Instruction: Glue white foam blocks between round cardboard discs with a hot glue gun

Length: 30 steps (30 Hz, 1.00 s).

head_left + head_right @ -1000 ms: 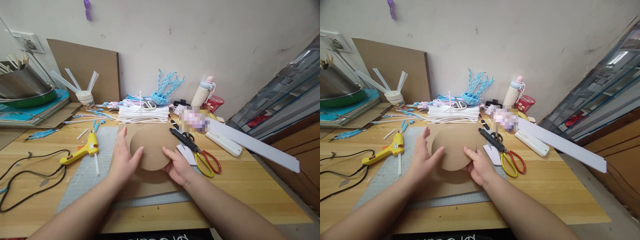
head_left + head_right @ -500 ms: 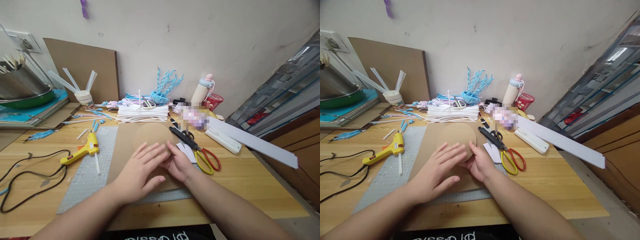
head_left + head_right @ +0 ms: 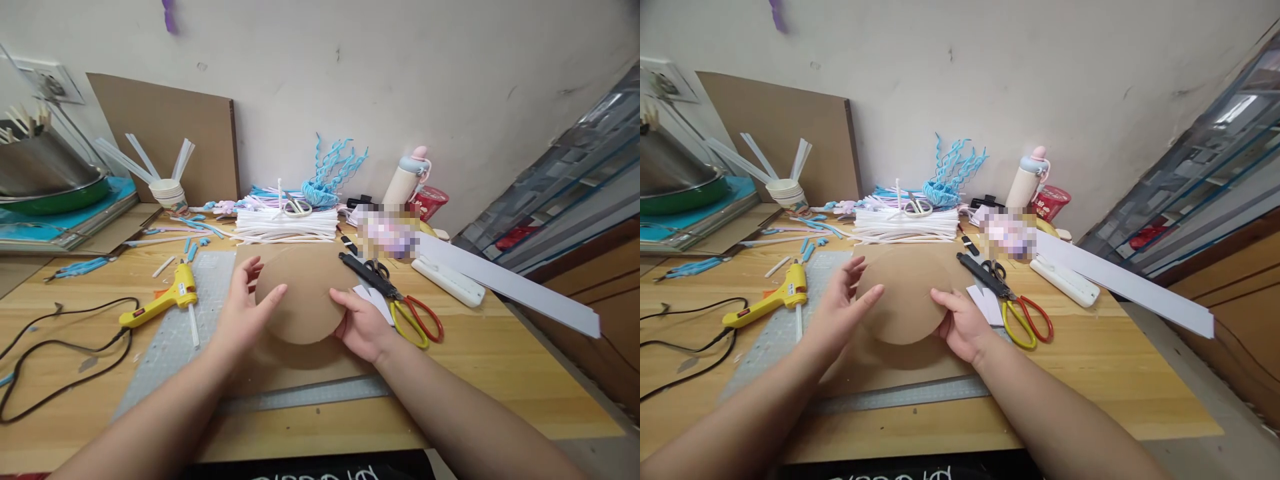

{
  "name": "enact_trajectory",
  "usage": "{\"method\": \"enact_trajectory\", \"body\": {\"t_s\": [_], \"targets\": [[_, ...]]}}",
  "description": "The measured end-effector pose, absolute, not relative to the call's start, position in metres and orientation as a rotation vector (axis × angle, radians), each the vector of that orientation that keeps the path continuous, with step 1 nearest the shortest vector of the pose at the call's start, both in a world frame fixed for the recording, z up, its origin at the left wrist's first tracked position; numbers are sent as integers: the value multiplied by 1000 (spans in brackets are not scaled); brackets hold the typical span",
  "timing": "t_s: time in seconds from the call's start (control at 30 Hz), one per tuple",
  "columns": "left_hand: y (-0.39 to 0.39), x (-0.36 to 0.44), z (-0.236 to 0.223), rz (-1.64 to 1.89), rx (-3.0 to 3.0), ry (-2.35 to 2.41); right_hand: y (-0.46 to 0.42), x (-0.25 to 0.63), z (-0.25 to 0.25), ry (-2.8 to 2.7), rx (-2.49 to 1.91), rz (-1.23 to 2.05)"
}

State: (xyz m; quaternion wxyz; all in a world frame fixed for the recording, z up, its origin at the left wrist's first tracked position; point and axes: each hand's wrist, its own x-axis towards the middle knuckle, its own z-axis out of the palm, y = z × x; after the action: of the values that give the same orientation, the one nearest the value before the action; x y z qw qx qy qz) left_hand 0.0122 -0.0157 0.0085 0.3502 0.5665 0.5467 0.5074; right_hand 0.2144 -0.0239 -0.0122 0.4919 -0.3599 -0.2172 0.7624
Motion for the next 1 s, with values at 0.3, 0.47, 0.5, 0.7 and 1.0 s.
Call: {"method": "enact_trajectory", "body": {"t_s": [0.3,0.47,0.5,0.7,1.0], "targets": [[-19,18,5,1094,1449,1080,-23,228,-12,-1273,-884,1099],[-27,20,2,1032,1847,1157,-22,226,-14,-1405,-1060,896],[-28,21,2,1022,1876,1182,-22,224,-15,-1428,-1086,860],[-30,22,2,1021,1898,1222,-23,222,-17,-1466,-1092,804],[-41,23,4,1241,2137,1295,-33,224,-15,-1588,-1040,598]]}}
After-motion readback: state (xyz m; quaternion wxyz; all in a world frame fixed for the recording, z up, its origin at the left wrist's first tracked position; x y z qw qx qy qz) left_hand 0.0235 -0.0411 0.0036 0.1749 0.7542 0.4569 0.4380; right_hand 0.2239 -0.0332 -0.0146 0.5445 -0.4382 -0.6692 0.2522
